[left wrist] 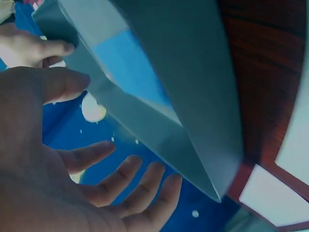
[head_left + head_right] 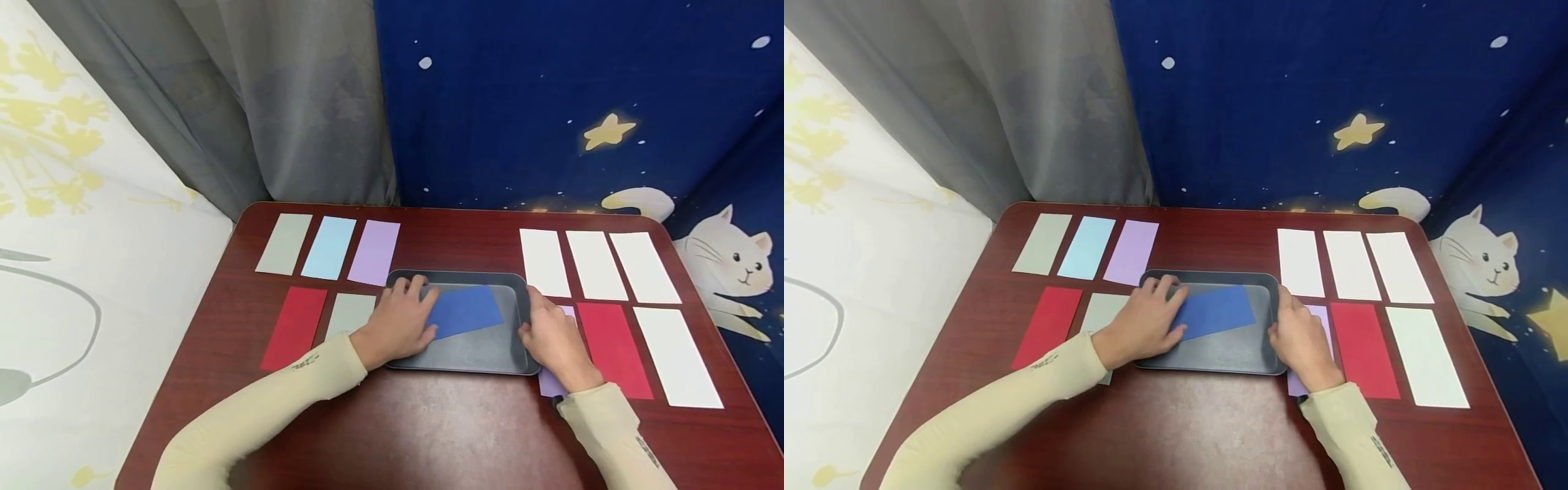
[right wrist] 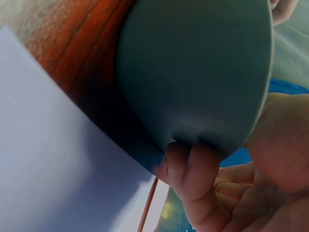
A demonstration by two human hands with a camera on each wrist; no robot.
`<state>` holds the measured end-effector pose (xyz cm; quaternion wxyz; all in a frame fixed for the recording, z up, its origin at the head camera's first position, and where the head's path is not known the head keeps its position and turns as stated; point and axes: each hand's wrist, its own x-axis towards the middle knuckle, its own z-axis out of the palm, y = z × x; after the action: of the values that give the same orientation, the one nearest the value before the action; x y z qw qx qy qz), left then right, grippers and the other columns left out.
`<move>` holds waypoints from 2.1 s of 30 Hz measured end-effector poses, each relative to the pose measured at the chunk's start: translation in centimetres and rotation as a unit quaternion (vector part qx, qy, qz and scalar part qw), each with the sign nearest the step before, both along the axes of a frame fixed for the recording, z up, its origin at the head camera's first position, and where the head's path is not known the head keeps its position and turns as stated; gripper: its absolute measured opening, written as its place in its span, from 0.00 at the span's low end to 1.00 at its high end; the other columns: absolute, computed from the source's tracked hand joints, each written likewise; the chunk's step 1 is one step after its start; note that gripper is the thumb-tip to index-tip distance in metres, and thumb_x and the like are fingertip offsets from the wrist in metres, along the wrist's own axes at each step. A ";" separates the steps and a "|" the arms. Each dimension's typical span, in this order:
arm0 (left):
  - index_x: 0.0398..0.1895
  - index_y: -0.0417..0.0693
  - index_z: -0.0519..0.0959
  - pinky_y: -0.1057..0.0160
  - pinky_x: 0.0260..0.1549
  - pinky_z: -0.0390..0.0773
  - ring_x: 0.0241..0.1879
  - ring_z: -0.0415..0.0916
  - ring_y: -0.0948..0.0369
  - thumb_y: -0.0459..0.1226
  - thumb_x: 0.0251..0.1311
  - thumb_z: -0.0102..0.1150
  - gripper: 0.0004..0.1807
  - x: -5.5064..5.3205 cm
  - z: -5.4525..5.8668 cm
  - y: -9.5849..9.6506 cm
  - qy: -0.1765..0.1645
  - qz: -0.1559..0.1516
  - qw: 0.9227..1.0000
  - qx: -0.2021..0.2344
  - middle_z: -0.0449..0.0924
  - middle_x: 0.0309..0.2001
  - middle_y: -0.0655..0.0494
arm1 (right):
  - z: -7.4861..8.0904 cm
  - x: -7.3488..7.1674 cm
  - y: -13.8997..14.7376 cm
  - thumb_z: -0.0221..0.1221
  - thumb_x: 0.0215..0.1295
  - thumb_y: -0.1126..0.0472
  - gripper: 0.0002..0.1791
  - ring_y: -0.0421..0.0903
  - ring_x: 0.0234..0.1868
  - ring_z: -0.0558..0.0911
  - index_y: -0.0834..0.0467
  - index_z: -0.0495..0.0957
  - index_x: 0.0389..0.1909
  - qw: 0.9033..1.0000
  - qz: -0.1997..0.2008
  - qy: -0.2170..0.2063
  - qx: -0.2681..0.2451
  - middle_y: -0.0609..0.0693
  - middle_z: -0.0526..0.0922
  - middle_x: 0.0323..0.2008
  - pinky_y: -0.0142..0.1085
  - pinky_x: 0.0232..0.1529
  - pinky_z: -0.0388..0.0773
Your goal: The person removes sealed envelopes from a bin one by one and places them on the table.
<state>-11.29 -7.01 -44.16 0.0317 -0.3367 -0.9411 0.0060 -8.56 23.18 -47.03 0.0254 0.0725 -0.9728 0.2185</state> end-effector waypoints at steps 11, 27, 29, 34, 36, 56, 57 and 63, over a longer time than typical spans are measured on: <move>0.83 0.46 0.68 0.50 0.56 0.86 0.71 0.74 0.40 0.56 0.74 0.67 0.42 -1.3 -0.7 2.7 -0.115 -0.053 0.991 -0.044 0.62 0.81 0.36 | -0.1 0.0 0.1 0.65 0.60 0.73 0.39 0.76 0.43 0.86 0.78 0.67 0.73 1.000 -0.001 0.003 -0.001 0.78 0.81 0.60 0.70 0.44 0.80; 0.90 0.54 0.57 0.51 0.62 0.82 0.72 0.73 0.39 0.56 0.77 0.64 0.46 -1.6 -1.5 3.8 -0.140 -0.056 0.985 -0.090 0.71 0.77 0.36 | -0.1 0.0 -0.1 0.65 0.60 0.74 0.39 0.74 0.41 0.86 0.77 0.67 0.74 1.000 -0.005 -0.002 -0.002 0.77 0.81 0.61 0.68 0.42 0.82; 0.90 0.54 0.58 0.51 0.61 0.83 0.71 0.75 0.40 0.55 0.77 0.64 0.46 -1.6 -1.4 3.8 -0.137 -0.057 0.985 -0.089 0.72 0.77 0.37 | -0.1 0.0 -0.1 0.65 0.60 0.74 0.39 0.74 0.42 0.86 0.78 0.67 0.74 1.000 -0.005 -0.002 -0.002 0.77 0.80 0.62 0.68 0.42 0.82; 0.90 0.54 0.59 0.51 0.59 0.84 0.69 0.76 0.41 0.54 0.76 0.64 0.45 -1.6 -1.5 3.7 -0.128 -0.056 0.986 -0.087 0.74 0.75 0.39 | 0.0 0.1 -0.1 0.65 0.60 0.74 0.39 0.75 0.44 0.86 0.78 0.66 0.74 1.000 -0.005 -0.001 -0.002 0.77 0.80 0.63 0.69 0.44 0.81; 0.89 0.54 0.61 0.51 0.57 0.85 0.68 0.77 0.41 0.54 0.75 0.64 0.45 -1.6 -1.6 3.6 -0.123 -0.056 0.987 -0.087 0.74 0.75 0.39 | 0.1 0.1 -0.1 0.65 0.61 0.74 0.39 0.75 0.44 0.86 0.78 0.66 0.74 1.000 -0.006 -0.002 -0.003 0.77 0.79 0.63 0.69 0.44 0.81; 0.85 0.65 0.70 0.43 0.52 0.85 0.65 0.75 0.43 0.54 0.71 0.60 0.38 -1.0 -0.5 1.8 -0.107 -0.047 0.991 -0.061 0.70 0.76 0.43 | 0.0 0.1 -0.1 0.65 0.61 0.73 0.39 0.74 0.41 0.86 0.79 0.66 0.74 1.000 -0.004 -0.006 -0.001 0.79 0.80 0.60 0.68 0.43 0.81; 0.85 0.64 0.71 0.43 0.52 0.85 0.65 0.75 0.43 0.54 0.71 0.60 0.38 -1.0 -0.4 1.6 -0.104 -0.047 0.992 -0.057 0.70 0.76 0.43 | 0.0 0.1 -0.1 0.65 0.61 0.73 0.39 0.74 0.41 0.86 0.79 0.66 0.74 1.000 -0.004 -0.006 -0.001 0.79 0.80 0.60 0.68 0.43 0.81; 0.84 0.64 0.72 0.42 0.54 0.84 0.62 0.75 0.43 0.54 0.70 0.60 0.38 -0.7 0.1 0.8 -0.084 -0.043 0.995 -0.043 0.70 0.74 0.42 | -0.1 0.0 0.0 0.66 0.61 0.73 0.41 0.73 0.41 0.86 0.78 0.65 0.75 1.000 -0.004 -0.011 -0.001 0.79 0.80 0.61 0.67 0.43 0.82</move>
<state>-12.04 -6.18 -44.06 -0.0619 -0.3775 -0.9238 0.0166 -8.58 23.17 -47.16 0.0153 0.0661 -0.9730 0.2204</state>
